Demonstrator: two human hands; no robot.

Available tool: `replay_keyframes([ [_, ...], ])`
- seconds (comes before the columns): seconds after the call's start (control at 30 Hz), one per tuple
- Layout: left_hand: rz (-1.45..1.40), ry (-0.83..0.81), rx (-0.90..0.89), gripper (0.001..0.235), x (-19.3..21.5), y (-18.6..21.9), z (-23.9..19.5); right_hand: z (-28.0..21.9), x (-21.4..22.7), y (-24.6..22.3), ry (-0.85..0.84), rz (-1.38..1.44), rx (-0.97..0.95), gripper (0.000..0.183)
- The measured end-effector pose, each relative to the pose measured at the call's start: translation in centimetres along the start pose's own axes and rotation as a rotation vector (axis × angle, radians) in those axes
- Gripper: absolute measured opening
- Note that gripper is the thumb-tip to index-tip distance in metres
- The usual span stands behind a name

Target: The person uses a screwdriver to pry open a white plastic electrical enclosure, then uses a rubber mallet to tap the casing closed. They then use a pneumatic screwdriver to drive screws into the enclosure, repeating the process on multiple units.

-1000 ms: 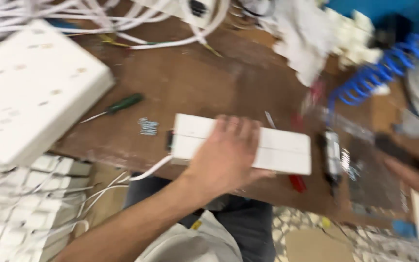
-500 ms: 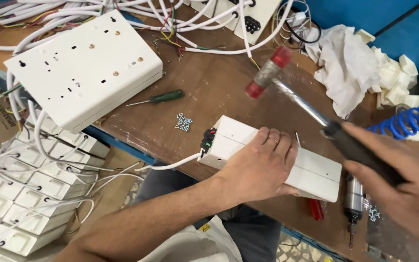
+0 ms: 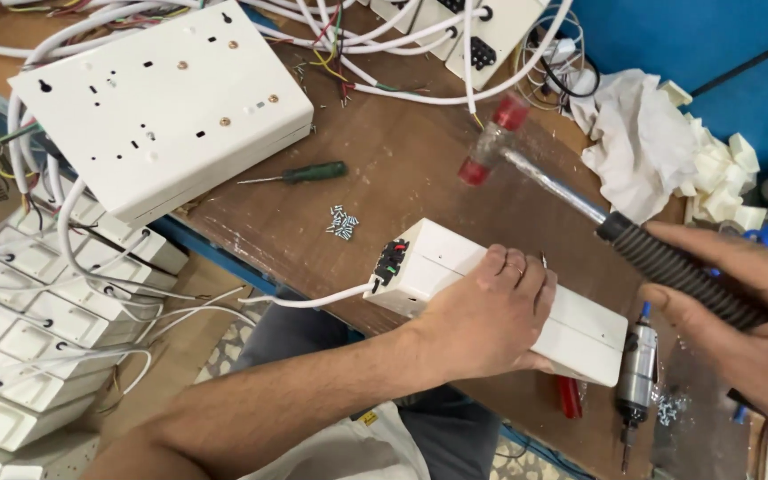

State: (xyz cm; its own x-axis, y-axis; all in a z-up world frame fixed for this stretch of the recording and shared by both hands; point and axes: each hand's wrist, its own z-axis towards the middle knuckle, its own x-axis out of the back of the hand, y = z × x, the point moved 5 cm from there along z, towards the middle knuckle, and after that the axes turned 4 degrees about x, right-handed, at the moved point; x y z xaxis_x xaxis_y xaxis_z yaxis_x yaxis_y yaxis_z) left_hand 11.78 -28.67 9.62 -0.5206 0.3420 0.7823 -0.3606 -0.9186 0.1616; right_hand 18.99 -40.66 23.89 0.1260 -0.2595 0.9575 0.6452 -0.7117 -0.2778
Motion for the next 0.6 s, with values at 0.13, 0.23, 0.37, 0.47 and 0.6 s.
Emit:
replay_keyframes([
  [0.13,0.055,0.027,0.014,0.092,0.1,0.0,0.1,3.0,0.8,0.2,-0.041,-0.036,0.293,0.051],
  [0.23,0.025,-0.015,-0.003,0.09,-0.5,0.2,0.1,4.5,1.7,-3.6,-0.105,0.063,0.502,0.048],
  [0.37,-0.004,0.014,0.013,0.089,-0.6,0.2,0.0,6.9,2.1,-8.7,-0.218,0.038,0.513,0.042],
  [0.47,-0.027,-0.002,0.006,0.088,-0.8,0.2,0.1,8.1,2.2,-10.2,-0.244,-0.033,0.57,0.036],
  [0.6,-0.008,-0.007,-0.005,0.084,-0.7,0.2,0.2,8.2,-0.2,-5.3,-0.284,0.03,0.361,0.036],
])
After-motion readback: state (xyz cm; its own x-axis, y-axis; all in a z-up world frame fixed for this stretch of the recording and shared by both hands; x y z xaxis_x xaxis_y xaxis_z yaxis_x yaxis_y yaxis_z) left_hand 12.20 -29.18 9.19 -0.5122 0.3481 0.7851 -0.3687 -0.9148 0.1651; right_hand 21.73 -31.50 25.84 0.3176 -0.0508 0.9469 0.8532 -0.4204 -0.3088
